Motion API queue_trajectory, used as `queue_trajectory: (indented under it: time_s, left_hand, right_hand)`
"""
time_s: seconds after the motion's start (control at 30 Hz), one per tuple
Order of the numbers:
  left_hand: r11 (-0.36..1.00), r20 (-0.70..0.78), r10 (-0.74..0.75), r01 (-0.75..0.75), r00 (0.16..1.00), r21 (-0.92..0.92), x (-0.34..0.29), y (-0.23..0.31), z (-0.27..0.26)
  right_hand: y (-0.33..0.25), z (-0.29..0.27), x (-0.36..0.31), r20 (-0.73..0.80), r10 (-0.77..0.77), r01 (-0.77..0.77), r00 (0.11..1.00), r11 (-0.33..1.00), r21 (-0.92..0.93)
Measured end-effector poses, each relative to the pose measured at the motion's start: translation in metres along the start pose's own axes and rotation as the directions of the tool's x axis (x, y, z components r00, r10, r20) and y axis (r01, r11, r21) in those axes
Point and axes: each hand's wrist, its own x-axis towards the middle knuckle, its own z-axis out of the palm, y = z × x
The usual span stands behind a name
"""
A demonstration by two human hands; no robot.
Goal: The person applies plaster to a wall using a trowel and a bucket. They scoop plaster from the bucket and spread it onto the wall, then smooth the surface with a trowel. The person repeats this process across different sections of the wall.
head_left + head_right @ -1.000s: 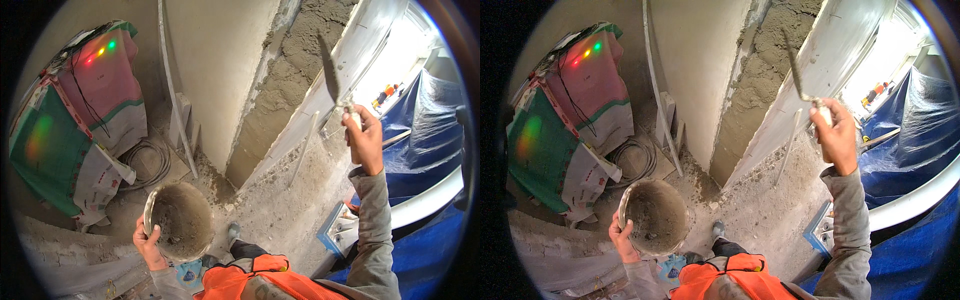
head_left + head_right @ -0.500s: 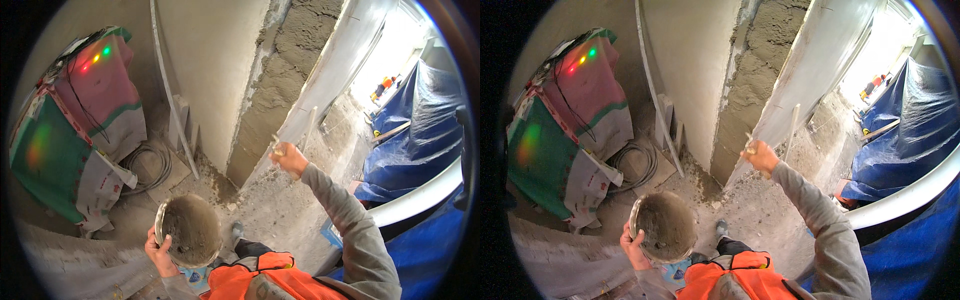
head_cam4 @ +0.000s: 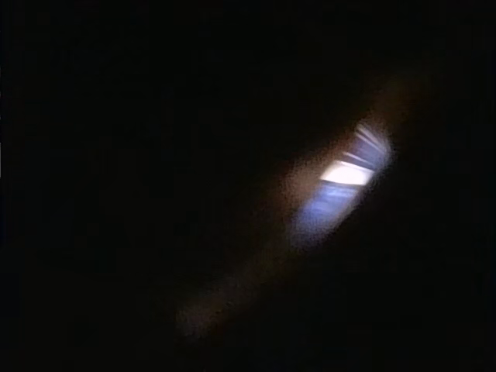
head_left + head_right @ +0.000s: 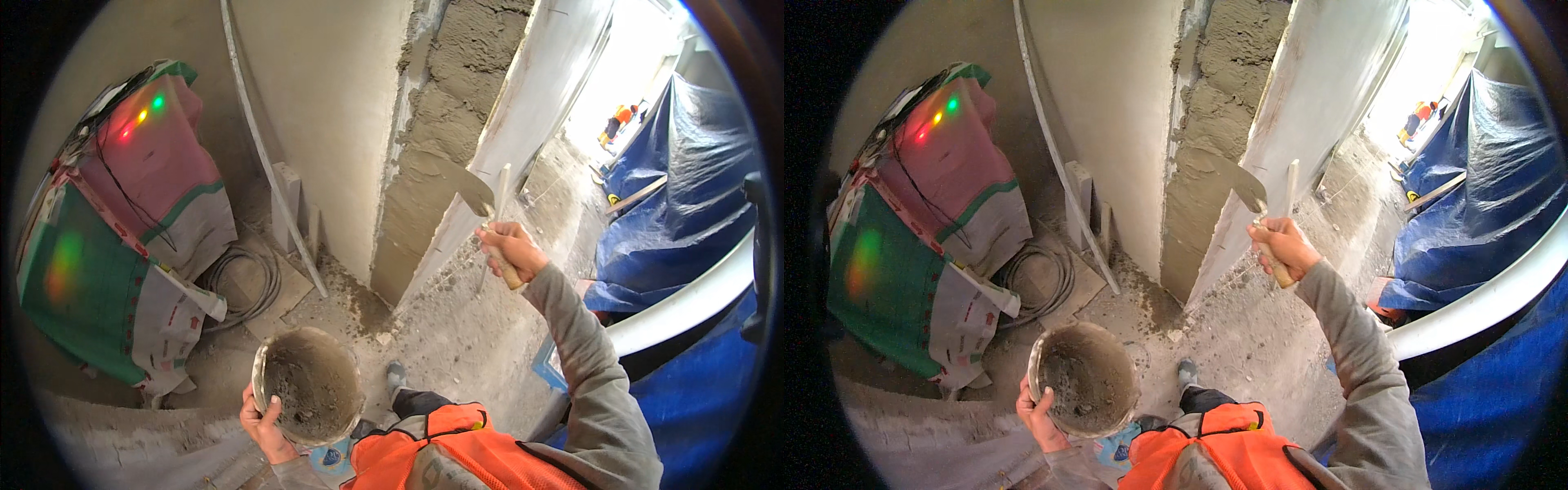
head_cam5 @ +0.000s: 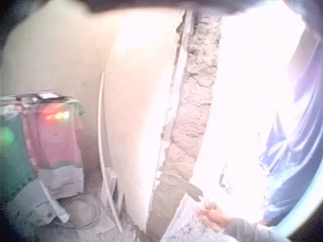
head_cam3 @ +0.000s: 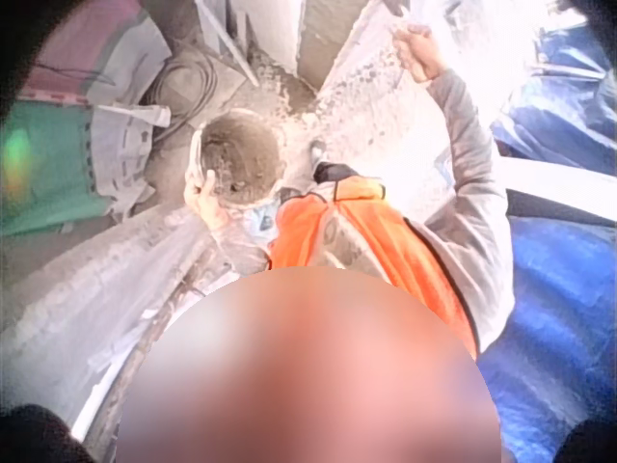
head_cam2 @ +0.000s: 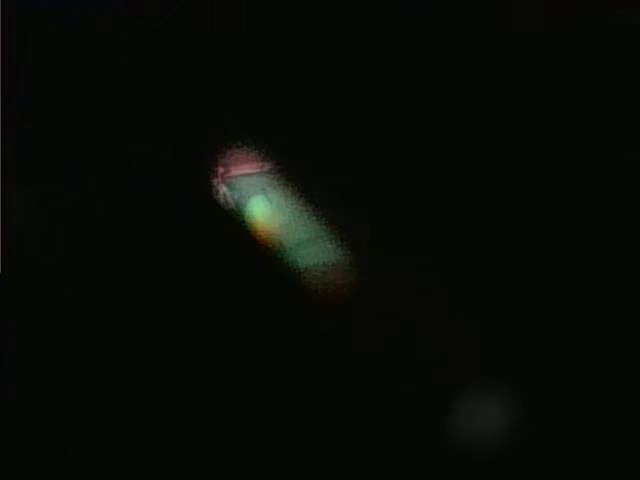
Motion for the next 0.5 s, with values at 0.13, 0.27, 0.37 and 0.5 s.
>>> queue_trajectory:
  time_s: [0.13, 0.27, 0.37, 0.5]
  left_hand:
    - [1.0, -0.069, 0.001, 0.0, 0.998, 0.015, -0.006, 0.007, 0.005]
    - [1.0, -0.063, 0.021, -0.022, 0.998, -0.015, -0.012, 0.015, 0.003]
    - [0.999, -0.033, 0.0, 0.001, 0.999, 0.034, -0.011, 0.015, 0.0]
    - [0.995, -0.039, 0.02, -0.016, 0.999, 0.1, -0.008, 0.009, -0.001]
  right_hand:
    - [0.009, -0.007, -0.048, -0.024, -0.001, 0.004, 1.0, 0.991, 0.132]
    - [0.014, 0.009, -0.059, -0.143, -0.034, 0.002, 0.989, 0.976, -0.218]
    - [-0.002, 0.016, -0.02, -0.031, -0.18, 0.156, 0.983, 0.915, -0.372]
    - [-0.025, 0.013, 0.014, -0.032, -0.28, 0.238, 0.96, 0.868, -0.436]
